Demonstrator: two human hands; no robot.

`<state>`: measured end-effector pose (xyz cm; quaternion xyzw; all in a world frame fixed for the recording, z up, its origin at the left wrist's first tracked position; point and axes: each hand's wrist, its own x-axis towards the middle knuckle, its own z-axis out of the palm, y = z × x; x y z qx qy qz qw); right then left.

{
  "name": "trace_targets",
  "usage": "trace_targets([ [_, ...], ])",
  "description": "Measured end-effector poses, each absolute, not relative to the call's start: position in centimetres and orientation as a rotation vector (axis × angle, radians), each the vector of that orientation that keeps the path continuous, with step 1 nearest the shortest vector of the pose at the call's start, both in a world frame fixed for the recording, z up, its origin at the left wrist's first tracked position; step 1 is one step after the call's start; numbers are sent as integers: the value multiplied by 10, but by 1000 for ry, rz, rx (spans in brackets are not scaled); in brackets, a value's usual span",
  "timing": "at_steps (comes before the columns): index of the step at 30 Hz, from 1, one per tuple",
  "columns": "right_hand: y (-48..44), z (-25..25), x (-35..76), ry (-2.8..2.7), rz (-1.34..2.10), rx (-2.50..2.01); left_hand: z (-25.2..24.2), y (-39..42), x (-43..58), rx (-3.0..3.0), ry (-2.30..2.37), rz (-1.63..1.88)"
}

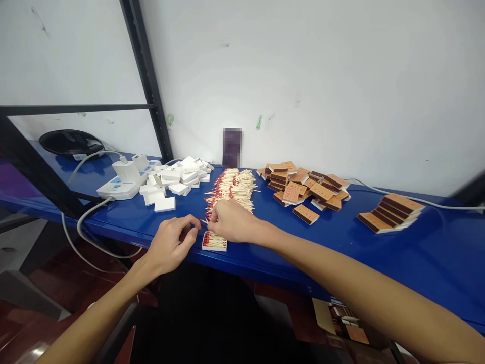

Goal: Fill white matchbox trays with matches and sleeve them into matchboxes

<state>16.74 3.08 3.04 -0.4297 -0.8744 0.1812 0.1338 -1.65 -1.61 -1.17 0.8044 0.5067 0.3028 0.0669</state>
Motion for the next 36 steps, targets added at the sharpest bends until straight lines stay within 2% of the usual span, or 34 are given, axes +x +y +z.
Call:
trace_targets([
  [8,41,34,160,-2660,396,-1235,-6,-14,-16,2400,1474,868],
  [20,42,60,151,-2873,424,-1320,-6,-17,-18,2450,1450,813],
  [28,50,63,171,-2848,564,-1170,-2,-18,-19,2539,1419,682],
  [36,33,68,197,-2876,512,-910,-6,-19,-18,2621,1365,677],
])
